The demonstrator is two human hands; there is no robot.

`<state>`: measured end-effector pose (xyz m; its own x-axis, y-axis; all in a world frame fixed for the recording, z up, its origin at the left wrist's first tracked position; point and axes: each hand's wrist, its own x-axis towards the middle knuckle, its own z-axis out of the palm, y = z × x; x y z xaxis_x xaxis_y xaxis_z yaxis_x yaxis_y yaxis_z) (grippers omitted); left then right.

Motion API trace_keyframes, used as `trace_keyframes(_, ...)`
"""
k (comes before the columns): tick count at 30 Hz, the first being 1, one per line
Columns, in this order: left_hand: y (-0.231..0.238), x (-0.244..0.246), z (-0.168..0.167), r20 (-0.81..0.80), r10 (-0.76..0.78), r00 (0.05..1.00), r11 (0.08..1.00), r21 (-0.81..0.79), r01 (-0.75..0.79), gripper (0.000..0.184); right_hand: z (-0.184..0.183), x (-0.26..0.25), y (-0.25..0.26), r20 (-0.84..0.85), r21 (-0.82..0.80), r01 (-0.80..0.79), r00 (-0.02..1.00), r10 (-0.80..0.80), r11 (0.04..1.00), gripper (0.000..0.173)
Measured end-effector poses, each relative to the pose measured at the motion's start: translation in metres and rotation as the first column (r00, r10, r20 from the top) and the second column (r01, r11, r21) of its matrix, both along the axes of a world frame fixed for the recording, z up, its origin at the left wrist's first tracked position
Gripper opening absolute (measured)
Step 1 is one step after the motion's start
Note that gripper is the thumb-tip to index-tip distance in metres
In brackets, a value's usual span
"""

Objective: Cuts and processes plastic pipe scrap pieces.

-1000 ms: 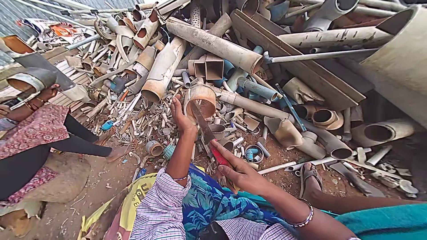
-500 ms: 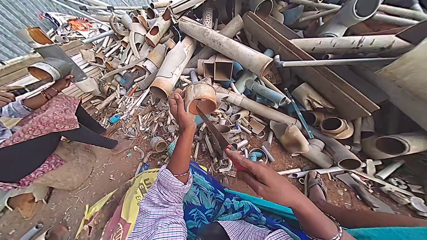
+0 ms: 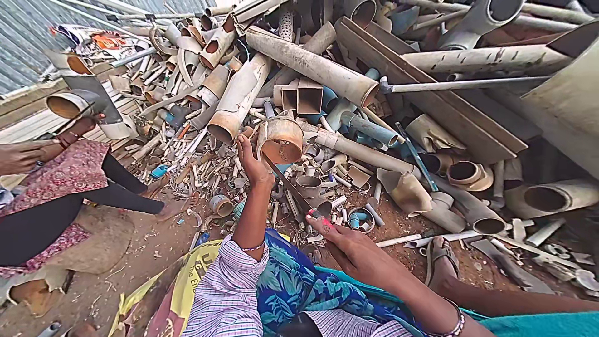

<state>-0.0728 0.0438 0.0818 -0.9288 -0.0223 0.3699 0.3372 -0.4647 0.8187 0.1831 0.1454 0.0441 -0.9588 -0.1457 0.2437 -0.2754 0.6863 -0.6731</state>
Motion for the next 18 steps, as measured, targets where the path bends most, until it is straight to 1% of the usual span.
trace_keyframes(2, -0.003, 0.000, 0.001, 0.002, -0.010, 1.000, 1.000, -0.002, 0.010, 0.051, 0.003, 0.001, 0.002, 0.010, 0.056, 0.033, 0.999, -0.034, 0.998, 0.063)
trace_keyframes(6, -0.004, 0.001, 0.006, 0.031, -0.039, 0.999, 0.999, 0.035, 0.038, 0.051, 0.013, 0.002, 0.009, 0.136, 0.201, 0.050, 0.988, -0.078, 0.978, 0.068)
trace_keyframes(7, -0.003, 0.002, 0.006, 0.040, -0.044, 0.998, 0.998, 0.037, 0.042, 0.050, 0.016, 0.004, 0.010, 0.135, 0.215, 0.065, 0.986, -0.095, 0.975, 0.067)
trace_keyframes(11, -0.002, 0.003, 0.004, 0.042, -0.068, 0.997, 0.997, 0.021, 0.068, 0.049, 0.015, 0.008, 0.011, -0.066, 0.168, 0.150, 0.988, -0.141, 0.974, 0.063)
trace_keyframes(13, 0.000, 0.006, 0.004, 0.032, -0.090, 0.995, 0.996, 0.024, 0.090, 0.052, 0.012, 0.008, 0.007, -0.122, 0.135, 0.171, 0.980, -0.155, 0.976, 0.063)
trace_keyframes(15, 0.000, 0.004, 0.003, 0.023, -0.101, 0.995, 0.994, 0.030, 0.101, 0.054, 0.010, 0.007, 0.004, -0.114, 0.141, 0.180, 0.980, -0.165, 0.974, 0.064)
trace_keyframes(18, 0.000, 0.003, 0.003, 0.046, -0.097, 0.994, 0.995, 0.044, 0.095, 0.055, 0.016, 0.009, 0.005, -0.021, 0.204, 0.171, 0.985, -0.170, 0.964, 0.065)
